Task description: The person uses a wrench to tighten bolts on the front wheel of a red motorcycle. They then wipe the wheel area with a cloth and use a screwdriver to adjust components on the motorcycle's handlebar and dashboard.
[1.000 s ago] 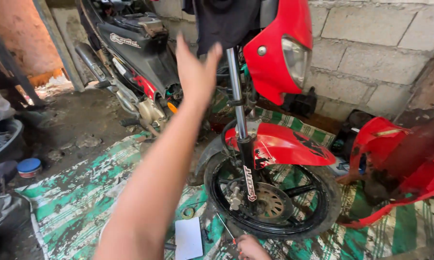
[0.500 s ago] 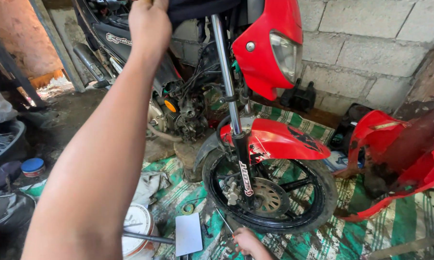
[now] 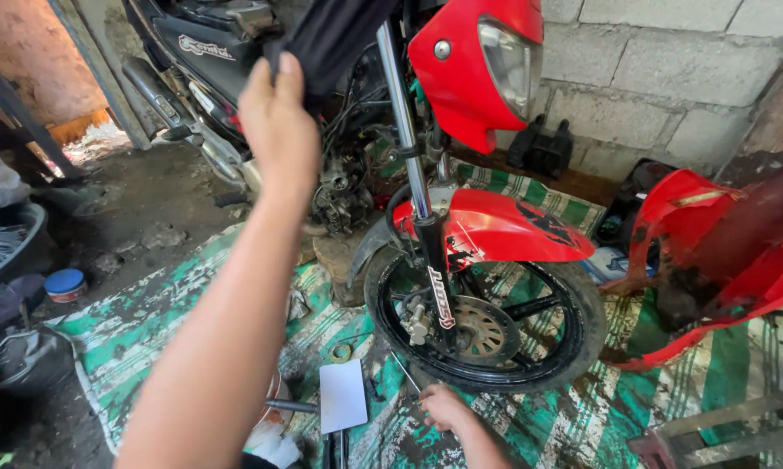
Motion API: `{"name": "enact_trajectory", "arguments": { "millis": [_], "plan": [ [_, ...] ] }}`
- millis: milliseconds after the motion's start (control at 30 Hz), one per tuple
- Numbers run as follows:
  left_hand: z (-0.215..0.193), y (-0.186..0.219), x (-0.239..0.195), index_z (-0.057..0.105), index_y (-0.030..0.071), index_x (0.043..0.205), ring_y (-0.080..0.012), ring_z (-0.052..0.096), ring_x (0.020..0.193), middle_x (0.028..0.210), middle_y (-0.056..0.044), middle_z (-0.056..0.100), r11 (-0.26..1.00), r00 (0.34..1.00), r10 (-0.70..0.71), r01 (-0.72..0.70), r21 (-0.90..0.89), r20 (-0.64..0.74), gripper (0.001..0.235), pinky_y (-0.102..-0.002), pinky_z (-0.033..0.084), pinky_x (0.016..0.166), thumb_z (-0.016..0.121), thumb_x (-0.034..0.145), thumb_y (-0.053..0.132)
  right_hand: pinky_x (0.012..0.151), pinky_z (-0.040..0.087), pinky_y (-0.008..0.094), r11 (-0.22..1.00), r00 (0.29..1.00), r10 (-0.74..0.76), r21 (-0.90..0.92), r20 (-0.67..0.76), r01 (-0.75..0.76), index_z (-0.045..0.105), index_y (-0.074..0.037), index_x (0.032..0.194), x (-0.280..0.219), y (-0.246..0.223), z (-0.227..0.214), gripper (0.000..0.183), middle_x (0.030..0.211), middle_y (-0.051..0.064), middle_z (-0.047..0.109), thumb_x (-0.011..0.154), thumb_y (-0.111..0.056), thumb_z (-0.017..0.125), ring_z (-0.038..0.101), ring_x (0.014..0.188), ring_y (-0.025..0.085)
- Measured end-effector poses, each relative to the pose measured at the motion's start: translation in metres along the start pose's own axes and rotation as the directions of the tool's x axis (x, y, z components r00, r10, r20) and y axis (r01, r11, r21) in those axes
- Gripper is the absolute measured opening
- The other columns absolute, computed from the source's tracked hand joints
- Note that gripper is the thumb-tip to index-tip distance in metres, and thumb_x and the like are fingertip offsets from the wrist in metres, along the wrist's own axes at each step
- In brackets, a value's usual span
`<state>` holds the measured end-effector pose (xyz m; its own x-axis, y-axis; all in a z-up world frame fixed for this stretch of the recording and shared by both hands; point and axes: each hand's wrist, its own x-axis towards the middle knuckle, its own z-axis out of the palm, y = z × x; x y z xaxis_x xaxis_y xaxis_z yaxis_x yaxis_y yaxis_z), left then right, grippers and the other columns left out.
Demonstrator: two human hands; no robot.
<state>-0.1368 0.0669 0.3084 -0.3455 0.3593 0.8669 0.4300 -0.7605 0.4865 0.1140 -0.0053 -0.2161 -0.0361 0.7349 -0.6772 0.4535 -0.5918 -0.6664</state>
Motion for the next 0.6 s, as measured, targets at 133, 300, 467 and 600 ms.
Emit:
{"name": "enact_trajectory", "arguments": {
  "millis": [133, 300, 467, 600],
  "plan": [
    [0.030, 0.030, -0.061, 0.068, -0.001, 0.098, -0.0166, 0.051, 0.065, 0.075, -0.005, 0.067, 0.990, 0.991, -0.133, 0.133, 0.050, -0.012, 0.031, -0.037, 0.047, 0.061, 0.057, 0.110, 0.025, 0.043, 0.039, 0.017, 0.995, 1.000, -0.011, -0.104, 0.006, 0.011, 0.068, -0.012, 0.150, -0.028, -0.021, 0.003, 0.050, 0.123, 0.004, 0.080, 0.102, -0.007, 0.061, 0.066, 0.064, 0.007],
    [0.058, 0.062, -0.108, 0.069, 0.001, 0.096, -0.0214, 0.055, 0.059, 0.075, -0.009, 0.068, 0.987, 0.988, -0.142, 0.137, 0.085, 0.055, 0.023, -0.040, 0.047, 0.058, 0.059, 0.109, 0.018, 0.047, 0.045, 0.023, 0.990, 0.994, -0.083, 0.117, 0.069, 0.074, 0.072, -0.006, 0.142, -0.026, -0.029, 0.002, 0.045, 0.102, 0.010, 0.079, 0.099, -0.004, 0.060, 0.069, 0.066, 0.013],
    [0.052, 0.088, -0.134, 0.063, -0.001, 0.093, -0.0326, 0.058, 0.065, 0.083, -0.015, 0.066, 0.997, 1.000, -0.021, 0.020, 0.075, 0.022, 0.016, -0.045, 0.049, 0.064, 0.063, 0.105, 0.009, 0.056, 0.051, 0.028, 0.767, 0.919, -0.388, 0.575, 0.063, 0.285, 0.066, 0.001, 0.143, -0.023, -0.071, -0.014, 0.045, 0.116, 0.017, 0.077, 0.099, -0.004, 0.070, 0.073, 0.078, 0.021],
    [0.035, 0.094, -0.155, 0.065, 0.000, 0.096, -0.0323, 0.060, 0.067, 0.084, -0.014, 0.066, 0.997, 0.998, -0.008, 0.003, 0.083, 0.057, 0.014, -0.044, 0.050, 0.065, 0.064, 0.106, 0.010, 0.071, 0.056, 0.039, 0.543, 0.815, -0.579, 0.758, 0.026, 0.361, 0.070, -0.001, 0.128, -0.051, -0.121, -0.039, 0.025, 0.110, 0.017, 0.075, 0.105, -0.005, 0.061, 0.072, 0.088, 0.028]
  ]
}}
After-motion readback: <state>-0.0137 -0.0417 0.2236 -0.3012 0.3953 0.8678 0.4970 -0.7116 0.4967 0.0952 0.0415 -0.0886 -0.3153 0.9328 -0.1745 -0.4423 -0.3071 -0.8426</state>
